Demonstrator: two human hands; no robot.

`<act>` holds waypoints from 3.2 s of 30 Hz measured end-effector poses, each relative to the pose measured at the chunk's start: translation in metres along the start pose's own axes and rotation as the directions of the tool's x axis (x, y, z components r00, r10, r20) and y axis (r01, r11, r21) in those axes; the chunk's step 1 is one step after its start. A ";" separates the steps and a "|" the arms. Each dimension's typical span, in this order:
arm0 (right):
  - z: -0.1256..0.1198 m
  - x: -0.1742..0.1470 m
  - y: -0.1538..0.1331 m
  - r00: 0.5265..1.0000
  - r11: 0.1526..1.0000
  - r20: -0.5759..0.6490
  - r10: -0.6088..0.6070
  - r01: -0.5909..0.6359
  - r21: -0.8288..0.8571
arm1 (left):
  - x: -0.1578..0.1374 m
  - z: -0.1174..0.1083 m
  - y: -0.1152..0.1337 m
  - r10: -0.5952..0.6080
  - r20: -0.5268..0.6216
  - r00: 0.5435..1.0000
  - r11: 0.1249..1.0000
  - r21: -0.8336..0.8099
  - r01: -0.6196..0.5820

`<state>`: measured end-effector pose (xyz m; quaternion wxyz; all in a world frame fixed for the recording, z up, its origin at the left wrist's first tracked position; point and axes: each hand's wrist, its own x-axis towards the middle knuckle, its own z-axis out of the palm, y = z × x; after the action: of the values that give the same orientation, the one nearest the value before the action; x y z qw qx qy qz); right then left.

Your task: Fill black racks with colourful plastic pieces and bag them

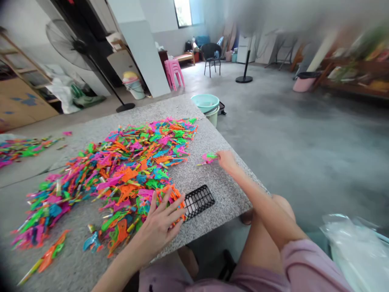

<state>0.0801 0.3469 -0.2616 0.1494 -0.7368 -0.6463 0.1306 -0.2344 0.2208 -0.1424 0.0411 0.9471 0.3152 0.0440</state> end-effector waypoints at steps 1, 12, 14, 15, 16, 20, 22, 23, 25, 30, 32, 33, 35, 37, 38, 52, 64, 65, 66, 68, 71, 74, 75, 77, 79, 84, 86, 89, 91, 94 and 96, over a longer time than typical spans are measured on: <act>-0.003 -0.001 0.007 1.000 1.000 -0.012 0.001 -0.001 -0.018 | 0.000 0.001 -0.001 0.007 -0.006 1.000 1.000 0.010 -0.007; 0.020 -0.032 -0.044 0.912 0.912 -0.050 0.406 -0.401 0.092 | 0.000 -0.002 -0.001 0.009 0.049 0.999 0.999 0.053 -0.012; 0.013 -0.044 -0.030 0.917 0.912 -0.009 0.399 -0.396 0.101 | 0.001 -0.002 0.000 0.005 0.047 0.999 0.999 0.038 -0.007; 0.010 -0.054 -0.023 0.926 0.921 0.015 0.378 -0.378 0.099 | 0.001 -0.003 0.000 0.002 0.052 0.999 1.000 0.031 -0.004; 0.007 -0.065 -0.017 0.939 0.933 0.036 0.342 -0.344 0.102 | 0.002 -0.003 0.001 -0.002 0.061 0.998 1.000 0.027 0.000; 0.010 -0.123 -0.021 0.990 0.927 0.002 0.139 -0.131 0.352 | 0.004 -0.003 0.003 -0.009 0.081 0.997 1.000 0.006 0.008; 0.021 -0.152 -0.039 0.996 0.793 0.029 0.088 -0.088 0.603 | 0.004 -0.003 0.004 -0.012 0.081 0.997 1.000 -0.008 0.013; 0.028 -0.163 -0.050 0.994 0.690 0.079 0.074 -0.108 0.715 | 0.004 -0.003 0.005 -0.018 0.079 0.997 1.000 -0.015 0.019; 0.043 -0.181 -0.073 0.986 0.473 0.163 0.018 -0.152 0.868 | 0.004 -0.004 0.006 -0.028 0.074 0.997 0.999 -0.029 0.030; 0.060 -0.187 -0.109 0.994 0.474 0.078 -0.081 -0.030 0.880 | 0.004 -0.005 0.007 -0.021 0.072 0.997 1.000 -0.010 0.021; 0.055 -0.182 -0.113 0.996 0.695 0.065 -0.057 -0.007 0.719 | 0.004 -0.005 0.007 -0.015 0.079 0.997 1.000 0.004 0.015; 0.052 -0.179 -0.113 0.997 0.789 0.063 -0.055 0.005 0.614 | 0.004 -0.005 0.007 -0.015 0.079 0.997 1.000 0.007 0.015; 0.044 -0.174 -0.113 0.995 0.892 0.064 -0.078 0.040 0.451 | 0.003 -0.004 0.006 -0.021 0.071 0.997 1.000 0.006 0.021; 0.038 -0.171 -0.112 0.990 0.913 0.079 -0.115 0.073 0.401 | 0.002 -0.002 0.006 -0.029 0.057 0.998 1.000 -0.002 0.029; 0.037 -0.169 -0.112 0.988 0.914 0.094 -0.120 0.073 0.399 | 0.002 -0.001 0.005 -0.033 0.052 0.998 0.999 -0.006 0.033; 0.039 -0.166 -0.123 0.931 0.898 0.141 -0.337 0.273 0.346 | 0.004 0.000 0.008 -0.045 0.006 0.999 0.999 -0.012 0.045; 0.027 -0.002 -0.157 0.921 0.920 -0.060 -0.384 0.388 0.063 | -0.004 0.003 0.002 -0.016 0.007 1.000 0.997 0.077 0.016; 0.031 0.006 -0.162 0.918 0.918 -0.045 -0.393 0.395 0.041 | -0.005 0.003 0.001 -0.013 0.009 1.000 0.997 0.076 0.012; 0.033 0.011 -0.162 0.923 0.922 -0.030 -0.385 0.386 0.033 | -0.006 0.003 0.000 -0.014 0.011 1.000 0.997 0.071 0.013; 0.029 0.014 -0.147 0.941 0.939 -0.015 -0.339 0.339 0.059 | -0.007 0.002 -0.001 -0.014 0.026 1.000 0.999 0.051 0.012; 0.004 0.013 -0.097 0.966 0.962 0.080 -0.246 0.234 0.137 | -0.005 0.002 -0.002 -0.001 0.061 0.998 1.000 0.013 0.000; -0.024 0.009 -0.045 0.958 0.976 0.214 -0.193 0.166 0.141 | -0.002 0.002 -0.003 -0.001 0.054 0.999 1.000 -0.008 0.001; -0.029 0.006 -0.033 0.962 0.981 0.214 -0.171 0.146 0.128 | -0.002 0.002 -0.003 -0.003 0.046 0.999 1.000 -0.009 0.003; -0.030 -0.003 -0.023 0.982 0.992 0.157 -0.104 0.090 0.090 | -0.001 0.002 -0.003 0.000 0.038 0.999 1.000 -0.009 0.000; -0.018 -0.015 -0.031 0.997 0.999 0.070 -0.022 0.018 0.051 | 0.000 0.002 -0.002 0.003 0.040 0.999 1.000 -0.006 -0.003; 0.024 -0.039 -0.083 0.997 0.996 0.023 0.079 -0.080 0.043 | 0.000 0.002 -0.001 -0.028 0.057 0.998 1.000 0.007 0.027; 0.028 -0.041 -0.091 0.993 0.991 0.017 0.120 -0.121 0.056 | -0.001 0.000 -0.003 -0.032 0.081 0.996 0.999 -0.006 0.033; 0.020 -0.040 -0.078 0.979 0.977 0.026 0.201 -0.203 0.073 | -0.001 -0.004 -0.008 -0.012 0.126 0.992 0.998 -0.052 0.019; 0.013 -0.041 -0.060 0.968 0.965 0.054 0.245 -0.249 0.086 | -0.001 -0.006 -0.010 0.002 0.139 0.990 0.997 -0.075 0.008; 0.007 -0.043 -0.034 0.957 0.951 0.088 0.277 -0.287 0.118 | 0.000 -0.006 -0.011 0.004 0.148 0.989 0.996 -0.083 0.009; 0.005 -0.043 -0.024 0.959 0.948 0.130 0.253 -0.272 0.162 | 0.000 -0.007 -0.011 0.008 0.153 0.988 0.997 -0.083 0.005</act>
<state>0.0508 0.3072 -0.2574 0.1611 -0.7918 -0.5352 0.2461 -0.2414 0.2302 -0.1369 0.1045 0.9454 0.3082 -0.0158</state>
